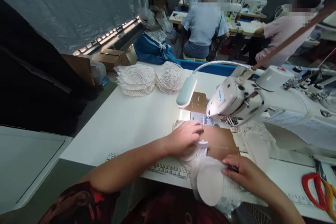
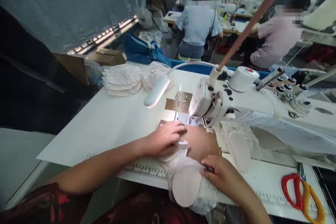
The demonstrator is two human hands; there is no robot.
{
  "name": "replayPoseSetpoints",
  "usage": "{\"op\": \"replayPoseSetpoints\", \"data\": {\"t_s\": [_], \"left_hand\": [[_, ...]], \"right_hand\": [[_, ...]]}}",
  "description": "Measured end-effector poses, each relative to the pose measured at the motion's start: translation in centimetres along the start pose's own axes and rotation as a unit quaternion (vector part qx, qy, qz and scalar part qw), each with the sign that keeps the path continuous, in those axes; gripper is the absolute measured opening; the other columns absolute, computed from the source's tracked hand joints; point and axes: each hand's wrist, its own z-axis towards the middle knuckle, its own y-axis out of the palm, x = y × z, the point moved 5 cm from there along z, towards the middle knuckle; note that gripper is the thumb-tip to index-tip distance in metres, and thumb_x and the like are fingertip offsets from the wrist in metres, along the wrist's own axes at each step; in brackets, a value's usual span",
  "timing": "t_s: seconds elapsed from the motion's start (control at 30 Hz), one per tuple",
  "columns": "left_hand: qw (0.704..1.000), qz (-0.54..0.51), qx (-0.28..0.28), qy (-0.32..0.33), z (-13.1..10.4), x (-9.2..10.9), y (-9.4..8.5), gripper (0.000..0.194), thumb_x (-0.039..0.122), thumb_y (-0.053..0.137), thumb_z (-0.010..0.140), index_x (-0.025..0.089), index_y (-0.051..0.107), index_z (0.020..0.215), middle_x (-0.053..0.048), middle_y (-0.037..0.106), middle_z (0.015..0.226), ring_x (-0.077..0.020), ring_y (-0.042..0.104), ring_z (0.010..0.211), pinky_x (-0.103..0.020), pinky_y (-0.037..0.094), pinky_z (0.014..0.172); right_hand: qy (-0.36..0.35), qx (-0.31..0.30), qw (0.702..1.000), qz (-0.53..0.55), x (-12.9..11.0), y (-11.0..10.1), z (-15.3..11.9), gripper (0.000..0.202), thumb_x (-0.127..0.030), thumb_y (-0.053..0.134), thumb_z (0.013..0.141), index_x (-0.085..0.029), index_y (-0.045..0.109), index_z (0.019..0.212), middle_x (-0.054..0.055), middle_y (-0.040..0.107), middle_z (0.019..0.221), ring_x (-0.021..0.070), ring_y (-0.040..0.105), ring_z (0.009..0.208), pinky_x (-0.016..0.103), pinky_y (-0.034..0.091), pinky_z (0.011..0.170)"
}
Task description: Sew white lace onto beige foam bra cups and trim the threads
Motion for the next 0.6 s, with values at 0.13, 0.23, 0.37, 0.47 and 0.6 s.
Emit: {"op": "replayPoseSetpoints", "data": {"t_s": [0.13, 0.23, 0.37, 0.47, 0.6], "left_hand": [[0.996, -0.005, -0.074, -0.039, -1.3, 1.0, -2.5, 0.005, 0.019, 0.059, 0.080, 0.019, 0.057, 0.076, -0.003, 0.065, 0.071, -0.0186, 0.061, 0.068, -0.031, 0.048, 0.070], [0.982, -0.021, -0.135, -0.127, -4.0, 0.2, -5.0, 0.008, 0.018, 0.061, 0.076, 0.021, 0.057, 0.083, -0.001, 0.066, 0.076, -0.0183, 0.061, 0.065, -0.026, 0.040, 0.054], [0.962, 0.051, -0.139, -0.227, -8.2, -3.4, -8.9, 0.007, 0.012, 0.057, 0.076, 0.018, 0.057, 0.074, -0.002, 0.068, 0.080, -0.0195, 0.063, 0.072, -0.026, 0.040, 0.059], [0.935, 0.175, 0.014, -0.309, -10.1, -7.4, -14.4, 0.008, 0.017, 0.052, 0.084, 0.017, 0.060, 0.083, -0.006, 0.068, 0.091, -0.0240, 0.063, 0.083, -0.030, 0.044, 0.065], [0.864, 0.296, 0.240, -0.330, -10.5, -12.1, -21.7, 0.018, 0.015, 0.050, 0.083, 0.015, 0.058, 0.099, -0.012, 0.064, 0.109, -0.0293, 0.055, 0.106, -0.038, 0.045, 0.084]], "right_hand": [[0.002, 0.074, 0.995, 0.063, -0.5, 0.8, 0.4, 0.023, -0.046, 0.047, 0.089, -0.029, 0.063, 0.087, 0.005, 0.066, 0.076, 0.0300, 0.064, 0.086, 0.040, 0.052, 0.080], [0.036, 0.105, 0.985, 0.133, -2.1, 1.3, 2.1, 0.031, -0.052, 0.044, 0.089, -0.029, 0.064, 0.093, 0.004, 0.068, 0.072, 0.0293, 0.067, 0.075, 0.040, 0.055, 0.070], [-0.118, 0.100, 0.971, 0.181, -9.1, 2.4, 6.8, 0.026, -0.044, 0.045, 0.092, -0.030, 0.065, 0.098, 0.004, 0.070, 0.083, 0.0260, 0.067, 0.070, 0.041, 0.059, 0.067], [-0.256, 0.213, 0.937, 0.106, -15.0, 1.3, 11.2, 0.024, -0.031, 0.041, 0.096, -0.030, 0.061, 0.108, 0.006, 0.071, 0.101, 0.0257, 0.067, 0.095, 0.043, 0.058, 0.083], [-0.360, 0.357, 0.860, 0.059, -19.6, -1.6, 17.6, 0.031, -0.022, 0.036, 0.095, -0.019, 0.052, 0.121, 0.015, 0.055, 0.134, 0.0246, 0.051, 0.127, 0.048, 0.040, 0.109]]}}
